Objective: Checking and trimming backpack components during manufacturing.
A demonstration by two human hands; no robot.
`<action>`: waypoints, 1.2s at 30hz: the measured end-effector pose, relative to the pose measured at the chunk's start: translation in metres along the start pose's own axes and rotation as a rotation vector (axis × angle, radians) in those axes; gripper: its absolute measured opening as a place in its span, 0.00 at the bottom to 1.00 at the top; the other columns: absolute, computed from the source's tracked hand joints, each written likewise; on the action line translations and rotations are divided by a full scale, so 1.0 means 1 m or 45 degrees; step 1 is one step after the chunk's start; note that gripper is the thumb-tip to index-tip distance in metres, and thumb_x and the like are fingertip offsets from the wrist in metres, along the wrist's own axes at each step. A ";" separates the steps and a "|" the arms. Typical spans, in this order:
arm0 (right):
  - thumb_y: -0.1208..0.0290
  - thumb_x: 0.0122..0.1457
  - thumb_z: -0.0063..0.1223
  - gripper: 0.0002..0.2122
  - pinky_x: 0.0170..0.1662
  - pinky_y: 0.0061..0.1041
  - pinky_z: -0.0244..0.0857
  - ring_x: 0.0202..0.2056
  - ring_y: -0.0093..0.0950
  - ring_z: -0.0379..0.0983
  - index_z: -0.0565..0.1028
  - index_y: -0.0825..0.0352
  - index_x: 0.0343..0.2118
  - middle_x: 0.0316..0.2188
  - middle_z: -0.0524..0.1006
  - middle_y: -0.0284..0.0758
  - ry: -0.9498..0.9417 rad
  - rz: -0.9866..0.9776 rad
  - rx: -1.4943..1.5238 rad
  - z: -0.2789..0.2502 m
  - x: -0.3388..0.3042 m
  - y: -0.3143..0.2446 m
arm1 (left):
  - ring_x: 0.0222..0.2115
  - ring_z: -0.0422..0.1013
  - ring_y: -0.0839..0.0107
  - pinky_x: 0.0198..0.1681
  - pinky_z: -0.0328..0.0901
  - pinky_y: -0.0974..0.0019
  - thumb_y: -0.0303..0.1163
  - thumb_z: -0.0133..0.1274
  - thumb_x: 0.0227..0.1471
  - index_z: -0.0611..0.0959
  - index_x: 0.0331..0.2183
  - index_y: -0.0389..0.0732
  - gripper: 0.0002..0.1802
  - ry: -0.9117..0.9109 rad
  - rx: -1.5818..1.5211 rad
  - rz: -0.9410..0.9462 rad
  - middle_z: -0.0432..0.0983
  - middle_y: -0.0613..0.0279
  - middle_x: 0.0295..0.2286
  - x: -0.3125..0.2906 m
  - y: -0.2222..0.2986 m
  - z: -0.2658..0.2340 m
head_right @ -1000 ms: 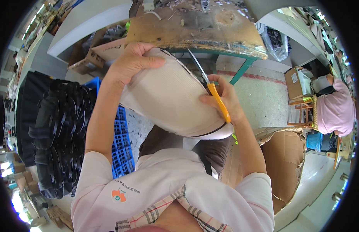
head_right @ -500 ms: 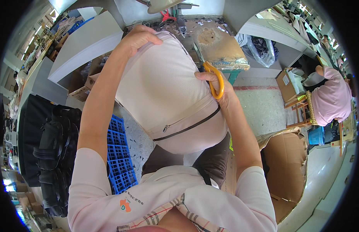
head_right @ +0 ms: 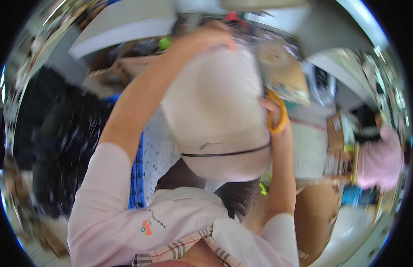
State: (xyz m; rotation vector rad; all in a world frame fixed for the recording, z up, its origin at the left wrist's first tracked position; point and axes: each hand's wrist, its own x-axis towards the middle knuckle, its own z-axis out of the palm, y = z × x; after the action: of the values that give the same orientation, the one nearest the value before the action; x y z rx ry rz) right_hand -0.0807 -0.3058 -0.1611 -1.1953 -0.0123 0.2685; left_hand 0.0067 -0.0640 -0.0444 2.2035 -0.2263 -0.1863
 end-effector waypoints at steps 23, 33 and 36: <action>0.81 0.44 0.48 0.20 0.24 0.18 0.61 0.22 0.23 0.68 0.59 0.73 0.42 0.22 0.72 0.37 -0.684 -0.884 -0.342 0.233 -0.156 -0.007 | 0.20 0.69 0.67 0.22 0.63 0.68 0.17 0.51 0.29 0.74 0.25 0.28 0.11 1.261 -0.827 -0.385 0.71 0.53 0.21 -0.386 -0.055 -0.029; 0.71 0.48 0.47 0.20 0.23 0.13 0.58 0.18 0.18 0.65 0.59 0.73 0.44 0.19 0.68 0.32 -0.337 -0.567 -0.485 0.188 -0.121 -0.018 | 0.30 0.70 0.58 0.37 0.67 0.62 0.17 0.47 0.40 0.70 0.36 0.29 0.16 2.372 -0.359 0.171 0.71 0.47 0.30 -0.636 -0.006 -0.180; 0.72 0.49 0.47 0.17 0.21 0.13 0.59 0.18 0.18 0.65 0.62 0.67 0.43 0.19 0.69 0.30 -0.247 -0.499 -0.567 0.158 -0.110 0.008 | 0.30 0.71 0.55 0.37 0.67 0.57 0.19 0.49 0.40 0.69 0.36 0.29 0.16 2.383 -0.555 0.142 0.70 0.45 0.32 -0.692 -0.057 -0.233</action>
State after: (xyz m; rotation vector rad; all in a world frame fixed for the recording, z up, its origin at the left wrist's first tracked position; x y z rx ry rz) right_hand -0.2124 -0.1820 -0.0953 -1.5719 -0.4925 0.0324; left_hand -0.6102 0.3080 0.0846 1.1660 0.6623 1.6247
